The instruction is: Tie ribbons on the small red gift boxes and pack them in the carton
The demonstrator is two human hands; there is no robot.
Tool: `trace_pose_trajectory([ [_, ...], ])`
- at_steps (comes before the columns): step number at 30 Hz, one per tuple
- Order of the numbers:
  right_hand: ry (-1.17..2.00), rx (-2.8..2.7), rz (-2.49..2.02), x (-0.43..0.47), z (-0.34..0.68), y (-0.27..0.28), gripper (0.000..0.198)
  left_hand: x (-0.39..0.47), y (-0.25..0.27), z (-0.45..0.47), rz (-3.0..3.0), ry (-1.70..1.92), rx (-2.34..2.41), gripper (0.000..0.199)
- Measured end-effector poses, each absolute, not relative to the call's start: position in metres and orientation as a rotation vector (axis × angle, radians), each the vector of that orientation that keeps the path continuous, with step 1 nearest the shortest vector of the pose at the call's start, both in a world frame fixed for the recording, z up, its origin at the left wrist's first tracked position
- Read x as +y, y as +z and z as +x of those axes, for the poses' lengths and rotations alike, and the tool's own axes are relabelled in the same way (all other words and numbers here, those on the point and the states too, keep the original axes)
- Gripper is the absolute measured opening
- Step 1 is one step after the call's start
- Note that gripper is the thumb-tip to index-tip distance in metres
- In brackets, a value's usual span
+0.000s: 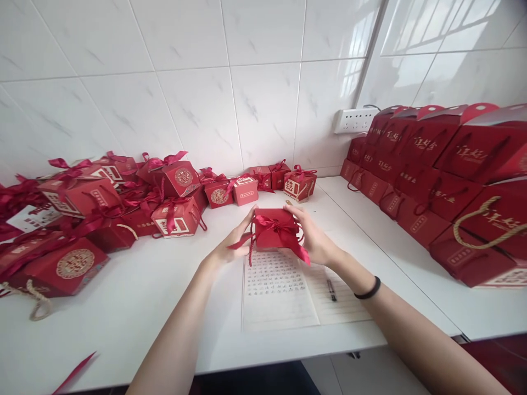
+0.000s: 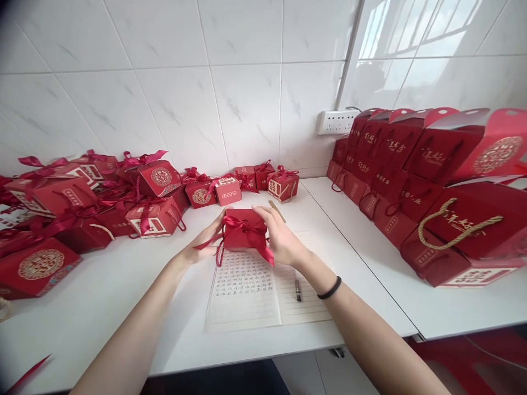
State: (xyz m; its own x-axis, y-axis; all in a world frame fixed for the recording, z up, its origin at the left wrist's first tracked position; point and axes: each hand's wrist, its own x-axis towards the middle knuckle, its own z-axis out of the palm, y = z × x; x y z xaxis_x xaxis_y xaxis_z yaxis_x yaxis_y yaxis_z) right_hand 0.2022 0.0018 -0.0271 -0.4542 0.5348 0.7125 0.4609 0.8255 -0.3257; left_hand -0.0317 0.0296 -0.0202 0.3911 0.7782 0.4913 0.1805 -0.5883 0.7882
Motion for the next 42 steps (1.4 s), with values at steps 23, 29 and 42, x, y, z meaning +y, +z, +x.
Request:
trace_pose_trajectory([
  [23, 1.046, -1.759, -0.518, 0.002, 0.206, -0.021, 0.065, 0.020, -0.019, -0.012, 2.074, 1.452, 0.917, 0.025],
  [29, 1.029, -1.210, -0.826, 0.004, 0.193, -0.024, 0.038, 0.023, -0.029, -0.007, 2.237, 1.592, 0.936, 0.013],
  [42, 0.765, -1.457, -1.125, -0.003, 0.183, -0.020, 0.043, 0.016, -0.028, -0.003, 2.344, 1.623, 0.834, 0.022],
])
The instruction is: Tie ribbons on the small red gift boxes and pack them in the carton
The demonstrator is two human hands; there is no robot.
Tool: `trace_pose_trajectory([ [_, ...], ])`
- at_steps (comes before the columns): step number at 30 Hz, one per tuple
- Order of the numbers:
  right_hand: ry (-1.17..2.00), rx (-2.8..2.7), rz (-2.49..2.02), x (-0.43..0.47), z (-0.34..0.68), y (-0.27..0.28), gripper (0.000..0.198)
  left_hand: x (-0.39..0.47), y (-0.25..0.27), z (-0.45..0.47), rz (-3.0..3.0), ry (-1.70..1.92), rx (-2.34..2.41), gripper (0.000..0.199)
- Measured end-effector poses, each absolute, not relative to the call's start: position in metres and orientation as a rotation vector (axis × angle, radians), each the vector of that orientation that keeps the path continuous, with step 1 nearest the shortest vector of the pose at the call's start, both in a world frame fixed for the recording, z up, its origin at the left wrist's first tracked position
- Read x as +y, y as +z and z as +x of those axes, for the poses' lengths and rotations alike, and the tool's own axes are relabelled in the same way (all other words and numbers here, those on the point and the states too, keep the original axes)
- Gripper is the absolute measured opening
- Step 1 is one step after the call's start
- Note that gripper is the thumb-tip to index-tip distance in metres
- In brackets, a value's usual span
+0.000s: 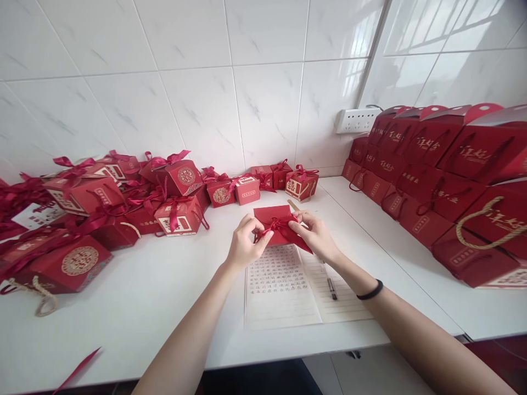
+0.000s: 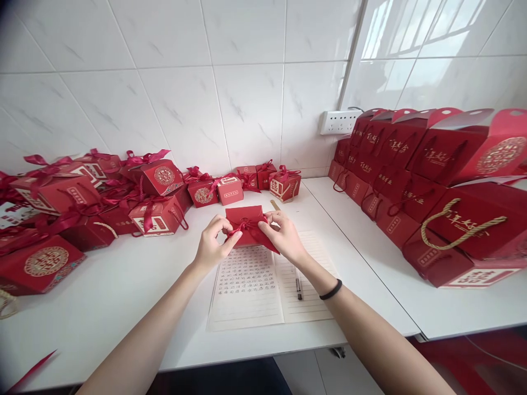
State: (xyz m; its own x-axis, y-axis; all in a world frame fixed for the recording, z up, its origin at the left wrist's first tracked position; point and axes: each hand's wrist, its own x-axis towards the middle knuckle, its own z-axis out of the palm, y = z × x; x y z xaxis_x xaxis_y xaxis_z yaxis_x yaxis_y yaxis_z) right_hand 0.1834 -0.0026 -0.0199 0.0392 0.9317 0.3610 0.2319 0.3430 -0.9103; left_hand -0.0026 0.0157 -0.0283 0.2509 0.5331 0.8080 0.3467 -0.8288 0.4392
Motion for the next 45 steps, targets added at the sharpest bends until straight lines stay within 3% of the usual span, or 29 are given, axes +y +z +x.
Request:
trace_pose_trajectory([
  [22, 0.702, -1.478, -1.020, -0.005, 0.179, -0.024, 0.028, 0.010, -0.027, -0.002, 2.254, 1.613, 0.903, 0.032],
  [38, 0.881, -1.329, -0.990, -0.008, 0.177, -0.021, 0.039, 0.006, -0.030, 0.005, 2.061, 1.623, 1.006, 0.038],
  [45, 1.115, -1.190, -0.887, -0.010, 0.179, -0.019, 0.038, 0.006, -0.029, 0.006, 1.866, 1.581, 1.047, 0.036],
])
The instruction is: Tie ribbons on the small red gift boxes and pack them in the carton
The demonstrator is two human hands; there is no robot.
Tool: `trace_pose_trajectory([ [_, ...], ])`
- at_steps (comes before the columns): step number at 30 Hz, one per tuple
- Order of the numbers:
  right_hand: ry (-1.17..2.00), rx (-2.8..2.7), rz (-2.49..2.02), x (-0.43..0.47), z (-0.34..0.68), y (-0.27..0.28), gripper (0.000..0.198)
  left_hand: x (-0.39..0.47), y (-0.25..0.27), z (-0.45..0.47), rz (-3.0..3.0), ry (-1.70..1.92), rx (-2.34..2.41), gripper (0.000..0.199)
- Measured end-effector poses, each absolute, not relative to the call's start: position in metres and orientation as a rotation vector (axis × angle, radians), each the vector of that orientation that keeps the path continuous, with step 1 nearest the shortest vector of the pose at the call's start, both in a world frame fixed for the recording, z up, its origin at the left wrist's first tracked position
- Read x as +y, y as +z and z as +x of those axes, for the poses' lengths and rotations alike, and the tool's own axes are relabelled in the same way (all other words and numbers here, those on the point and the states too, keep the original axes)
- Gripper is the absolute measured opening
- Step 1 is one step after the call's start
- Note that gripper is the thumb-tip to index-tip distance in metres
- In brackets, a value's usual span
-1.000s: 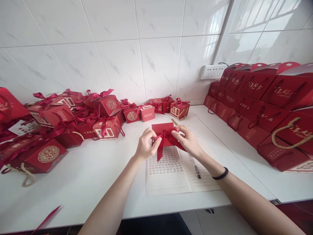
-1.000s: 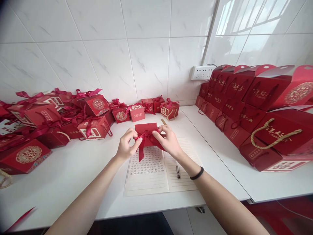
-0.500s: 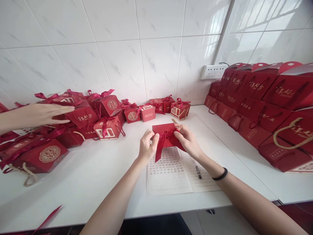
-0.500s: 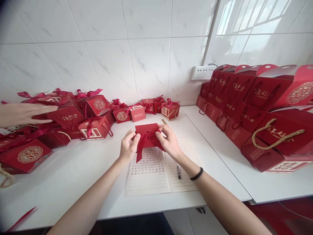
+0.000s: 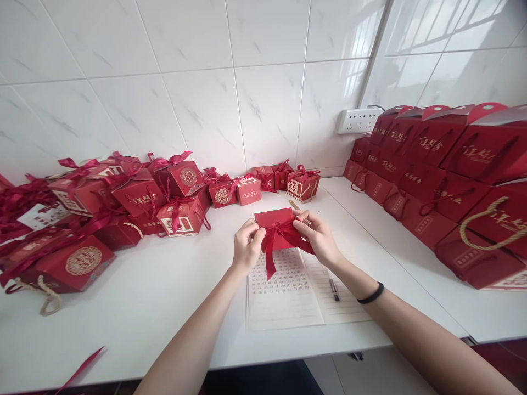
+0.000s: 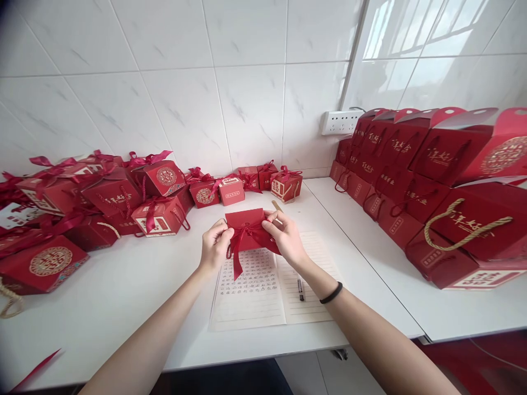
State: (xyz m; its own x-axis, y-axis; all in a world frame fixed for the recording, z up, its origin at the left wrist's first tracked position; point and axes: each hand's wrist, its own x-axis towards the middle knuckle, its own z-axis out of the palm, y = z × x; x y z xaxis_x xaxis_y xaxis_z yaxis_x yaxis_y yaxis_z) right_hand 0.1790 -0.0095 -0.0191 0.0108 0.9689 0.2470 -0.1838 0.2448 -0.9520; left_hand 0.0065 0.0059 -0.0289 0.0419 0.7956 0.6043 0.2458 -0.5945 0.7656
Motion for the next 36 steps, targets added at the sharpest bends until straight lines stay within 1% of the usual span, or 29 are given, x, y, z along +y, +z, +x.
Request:
trace_pose_trajectory([
  [4, 1.229, -1.076, -0.846, -0.008, 0.178, -0.021, 0.035, 0.007, -0.031, 0.008, 1.898, 1.607, 1.056, 0.034],
  [8, 1.258, -1.024, -0.878, -0.005, 0.177, -0.026, 0.037, 0.007, -0.033, 0.010, 1.940, 1.619, 1.068, 0.034],
  [12, 1.226, -1.153, -0.897, -0.004, 0.183, -0.027, 0.038, 0.009, -0.034, 0.007, 2.026, 1.607, 1.069, 0.034],
  [14, 1.132, -1.323, -0.861, -0.003, 0.189, -0.025, 0.039, 0.010, -0.034, 0.004, 2.062, 1.605, 1.037, 0.035],
  [15, 1.057, -1.455, -0.844, -0.003, 0.192, -0.025, 0.050, 0.011, -0.034, 0.002, 2.073, 1.605, 1.015, 0.036],
  [17, 0.859, -1.781, -0.826, -0.002, 0.197, -0.025, 0.089, 0.012, -0.034, -0.001, 2.091, 1.583, 0.982, 0.037],
  [18, 0.752, -1.936, -0.829, -0.002, 0.199, -0.026, 0.103, 0.012, -0.034, -0.002, 2.104, 1.571, 0.977, 0.037],
  [19, 0.655, -2.052, -0.835, -0.001, 0.200, -0.027, 0.110, 0.012, -0.034, -0.002, 2.116, 1.576, 0.979, 0.037],
  [21, 0.524, -2.138, -0.831, 0.000, 0.201, -0.031, 0.108, 0.011, -0.033, -0.002, 2.150, 1.662, 0.997, 0.034],
  [23, 0.471, -2.107, -0.823, 0.002, 0.200, -0.034, 0.105, 0.010, -0.032, 0.000, 2.219, 1.825, 0.983, 0.027],
  [27, 0.384, -2.005, -0.816, 0.003, 0.198, -0.039, 0.110, 0.005, -0.027, 0.002, 2.500, 2.055, 0.849, 0.011],
  [32, 0.221, -1.943, -0.812, 0.002, 0.196, -0.037, 0.104, -0.003, -0.020, 0.002, 2.808, 2.106, 0.655, 0.014],
  [36, 0.138, -1.929, -0.784, 0.001, 0.195, -0.035, 0.102, -0.004, -0.018, 0.003, 2.782, 2.140, 0.616, 0.018],
])
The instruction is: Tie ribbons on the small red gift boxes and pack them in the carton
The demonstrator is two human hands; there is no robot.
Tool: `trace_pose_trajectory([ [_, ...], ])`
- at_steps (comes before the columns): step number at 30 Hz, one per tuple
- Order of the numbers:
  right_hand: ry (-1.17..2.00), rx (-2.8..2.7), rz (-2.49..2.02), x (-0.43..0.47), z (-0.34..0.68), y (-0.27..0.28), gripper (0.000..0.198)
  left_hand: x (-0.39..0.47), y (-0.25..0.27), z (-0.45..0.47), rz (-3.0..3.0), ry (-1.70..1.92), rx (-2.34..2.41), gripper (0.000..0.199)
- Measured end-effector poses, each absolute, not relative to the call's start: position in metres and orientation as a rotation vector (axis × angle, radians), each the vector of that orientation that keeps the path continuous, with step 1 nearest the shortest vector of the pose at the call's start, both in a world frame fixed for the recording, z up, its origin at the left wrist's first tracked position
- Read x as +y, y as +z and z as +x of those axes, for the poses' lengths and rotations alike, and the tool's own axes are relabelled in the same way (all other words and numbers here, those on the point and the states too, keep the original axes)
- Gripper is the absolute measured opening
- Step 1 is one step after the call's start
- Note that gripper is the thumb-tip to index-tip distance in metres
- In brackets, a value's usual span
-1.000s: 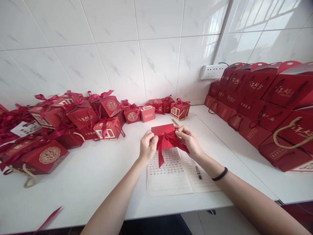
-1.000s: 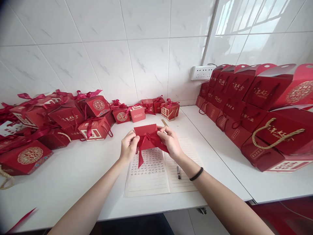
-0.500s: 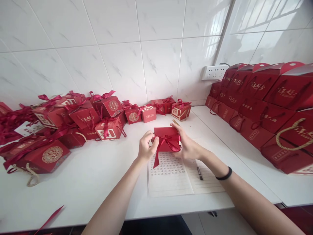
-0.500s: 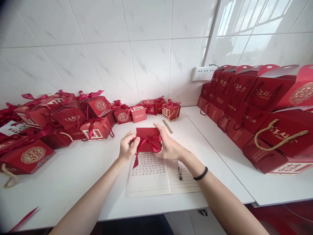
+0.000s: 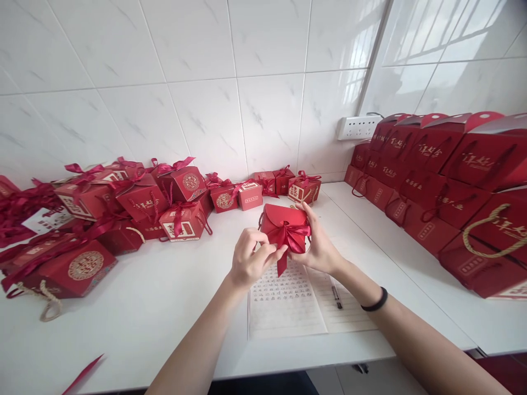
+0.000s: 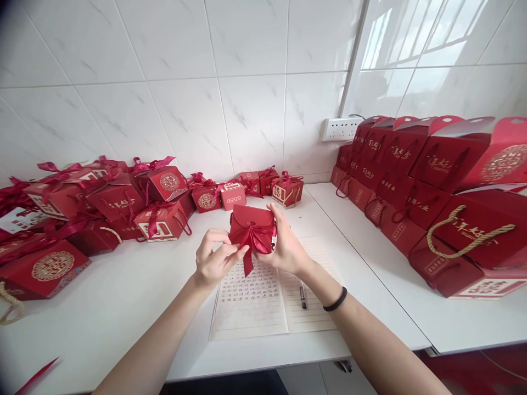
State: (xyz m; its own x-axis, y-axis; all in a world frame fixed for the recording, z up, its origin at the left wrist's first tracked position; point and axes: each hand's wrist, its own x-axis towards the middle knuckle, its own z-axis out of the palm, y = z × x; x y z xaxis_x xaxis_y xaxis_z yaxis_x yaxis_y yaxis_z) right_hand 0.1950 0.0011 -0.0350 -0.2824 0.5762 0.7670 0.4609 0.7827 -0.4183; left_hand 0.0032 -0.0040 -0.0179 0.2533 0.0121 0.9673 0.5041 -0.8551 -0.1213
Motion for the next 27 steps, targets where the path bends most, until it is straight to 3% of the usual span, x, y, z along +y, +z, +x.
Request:
trace_pose_trajectory([
  [4, 0.187, -1.964, -0.806, 0.001, 0.196, -0.035, 0.104, 0.004, -0.020, 0.003, -2.101, -1.979, -0.902, 0.029],
  [8, 0.345, -1.963, -0.873, 0.002, 0.196, -0.037, 0.098, 0.011, -0.016, -0.003, -2.176, -2.371, -1.525, 0.028],
  [9, 0.390, -1.948, -0.878, 0.002, 0.196, -0.038, 0.096, 0.011, -0.014, -0.005, -2.296, -2.442, -1.596, 0.038],
  [12, 0.531, -1.879, -0.875, 0.000, 0.193, -0.038, 0.093, 0.002, -0.009, -0.012, -2.965, -2.273, -1.622, 0.072],
  [16, 0.732, -1.857, -0.837, -0.008, 0.189, -0.031, 0.091, -0.016, -0.006, -0.022, -3.090, -1.957, -1.806, 0.085],
  [20, 0.835, -1.798, -0.838, -0.010, 0.193, -0.021, 0.075, -0.034, 0.005, -0.046, -2.663, -2.300, -2.118, 0.075],
  [24, 0.394, -1.852, -1.437, -0.002, 0.211, -0.017, 0.047, -0.064, 0.031, -0.091, -1.888, -2.939, -2.558, 0.047],
  [27, 0.220, -1.958, -1.878, 0.005, 0.229, -0.022, 0.033, -0.100, 0.054, -0.127, -1.321, -3.195, -2.724, 0.046],
])
